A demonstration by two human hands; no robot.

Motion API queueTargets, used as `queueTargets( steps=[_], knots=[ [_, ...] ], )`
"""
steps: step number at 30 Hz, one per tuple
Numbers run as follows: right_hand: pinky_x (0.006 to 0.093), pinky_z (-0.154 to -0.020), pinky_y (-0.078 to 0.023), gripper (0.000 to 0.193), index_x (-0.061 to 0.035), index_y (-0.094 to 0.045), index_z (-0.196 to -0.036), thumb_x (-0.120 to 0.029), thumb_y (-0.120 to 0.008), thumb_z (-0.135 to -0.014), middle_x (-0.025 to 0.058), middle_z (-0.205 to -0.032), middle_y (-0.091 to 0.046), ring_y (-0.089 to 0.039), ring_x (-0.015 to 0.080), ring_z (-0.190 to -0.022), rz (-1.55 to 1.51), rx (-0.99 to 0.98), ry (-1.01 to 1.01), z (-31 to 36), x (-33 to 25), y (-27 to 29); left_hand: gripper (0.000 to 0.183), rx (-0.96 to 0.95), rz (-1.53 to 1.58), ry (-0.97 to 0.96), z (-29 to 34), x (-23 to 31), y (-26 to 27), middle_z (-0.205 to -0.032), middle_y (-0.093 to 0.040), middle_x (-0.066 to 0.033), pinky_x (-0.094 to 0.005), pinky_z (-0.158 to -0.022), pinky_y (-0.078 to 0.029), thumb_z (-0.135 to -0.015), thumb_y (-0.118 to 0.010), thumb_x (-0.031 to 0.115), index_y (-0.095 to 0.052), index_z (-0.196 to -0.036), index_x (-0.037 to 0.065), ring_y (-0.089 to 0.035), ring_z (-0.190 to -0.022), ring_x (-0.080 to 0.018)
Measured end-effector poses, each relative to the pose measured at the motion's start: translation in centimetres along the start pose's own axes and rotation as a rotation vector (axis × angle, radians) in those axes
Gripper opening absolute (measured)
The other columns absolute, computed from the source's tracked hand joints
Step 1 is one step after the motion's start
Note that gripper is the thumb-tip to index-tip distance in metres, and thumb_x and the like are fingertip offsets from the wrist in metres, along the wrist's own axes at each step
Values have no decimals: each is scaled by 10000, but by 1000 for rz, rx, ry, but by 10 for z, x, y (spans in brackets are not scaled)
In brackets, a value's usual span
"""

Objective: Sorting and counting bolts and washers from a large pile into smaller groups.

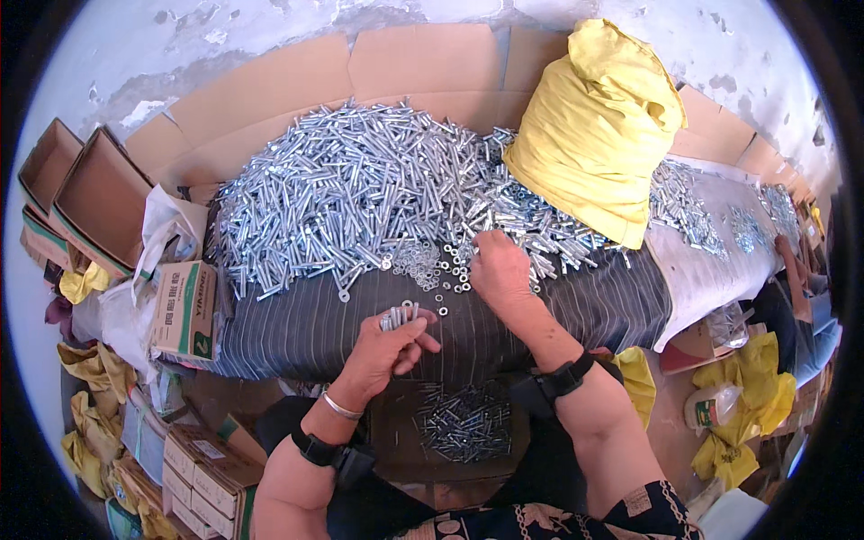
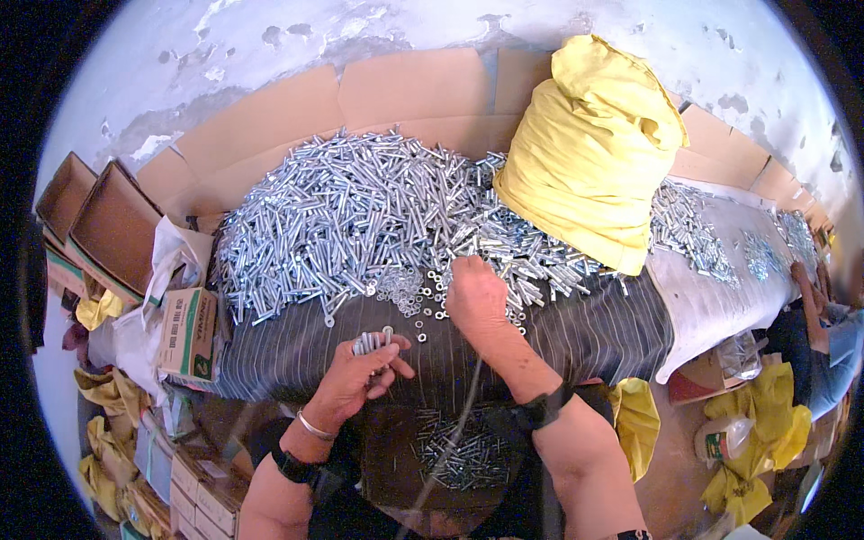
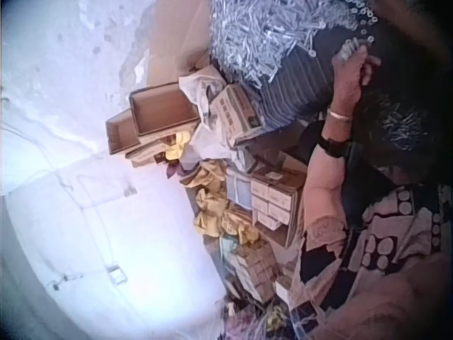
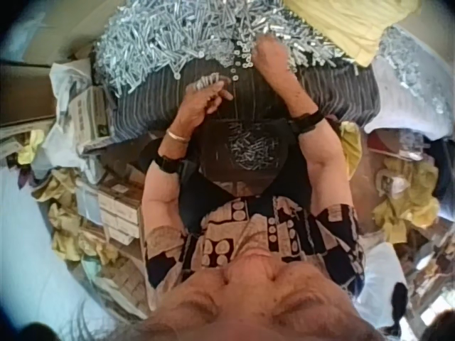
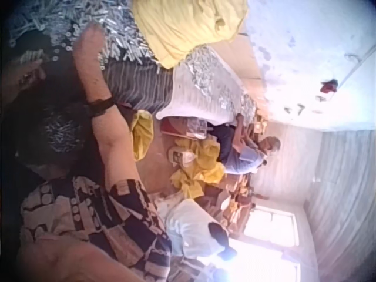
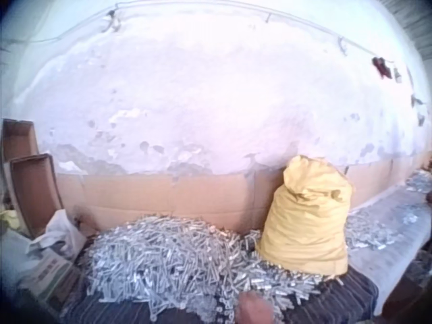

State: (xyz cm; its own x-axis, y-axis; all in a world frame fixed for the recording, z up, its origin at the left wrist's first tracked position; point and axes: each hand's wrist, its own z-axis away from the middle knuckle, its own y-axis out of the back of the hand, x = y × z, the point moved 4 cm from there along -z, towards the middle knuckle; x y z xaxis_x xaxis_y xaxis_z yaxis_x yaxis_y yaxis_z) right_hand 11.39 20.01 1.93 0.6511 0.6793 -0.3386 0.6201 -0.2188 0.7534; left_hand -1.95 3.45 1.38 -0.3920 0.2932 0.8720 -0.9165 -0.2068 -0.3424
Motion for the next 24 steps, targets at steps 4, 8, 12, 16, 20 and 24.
queueTargets(
  steps=[4, 8, 12, 16, 20, 24],
  knots=[
    [457, -631, -500, 115, -36, -583, -800, -59, -614, -692, 157, -823, -592, -610, 358, -726, 31, -80, -43, 4, 4, -7, 203, 109, -104, 3, 2, 0, 3, -670, -641, -97, -190, -340, -242, -893, -620, 173, -620, -1009, 6, -388, -405, -31],
    [448, -626, -499, 78, -35, -575, -741, -67, -624, -689, 155, -786, -594, -603, 348, -713, 73, -34, 31, 6, 8, -19, 176, 179, -149, -13, 3, 2, 2, -606, -608, -53, -182, -332, -248, -890, -627, 182, -631, -950, 17, -383, -392, -17],
    [401, -613, -502, 154, -9, -634, -845, -67, -670, -706, 156, -754, -627, -619, 334, -687, -126, 14, 39, 2, 0, -7, 144, 206, -94, 14, 6, 5, 6, -621, -620, -76, -191, -334, -245, -874, -648, 157, -634, -914, 19, -379, -389, -21],
    [286, -569, -490, 237, 26, -676, -985, -78, -700, -773, 106, -749, -672, -631, 167, -632, -803, -308, -262, 4, -21, -8, 168, 156, 27, -36, 4, 2, 12, -644, -625, -93, -195, -335, -275, -886, -635, 159, -630, -924, -5, -402, -399, -31],
    [217, -569, -473, 195, 44, -680, -980, -56, -669, -813, 47, -734, -656, -589, 84, -617, -1194, -621, -514, 12, -27, -16, 194, 161, 17, -35, 0, -1, 11, -671, -631, -103, -193, -345, -302, -899, -616, 164, -628, -941, -25, -431, -424, -41],
    [220, -623, -481, 195, 37, -681, -998, -24, -645, -817, 57, -770, -666, -581, 95, -636, -1307, -611, -486, 15, -32, -26, 162, 187, -32, -80, -1, -1, 15, -636, -622, -98, -195, -330, -301, -879, -636, 136, -619, -932, -16, -445, -415, -46]
  ],
)
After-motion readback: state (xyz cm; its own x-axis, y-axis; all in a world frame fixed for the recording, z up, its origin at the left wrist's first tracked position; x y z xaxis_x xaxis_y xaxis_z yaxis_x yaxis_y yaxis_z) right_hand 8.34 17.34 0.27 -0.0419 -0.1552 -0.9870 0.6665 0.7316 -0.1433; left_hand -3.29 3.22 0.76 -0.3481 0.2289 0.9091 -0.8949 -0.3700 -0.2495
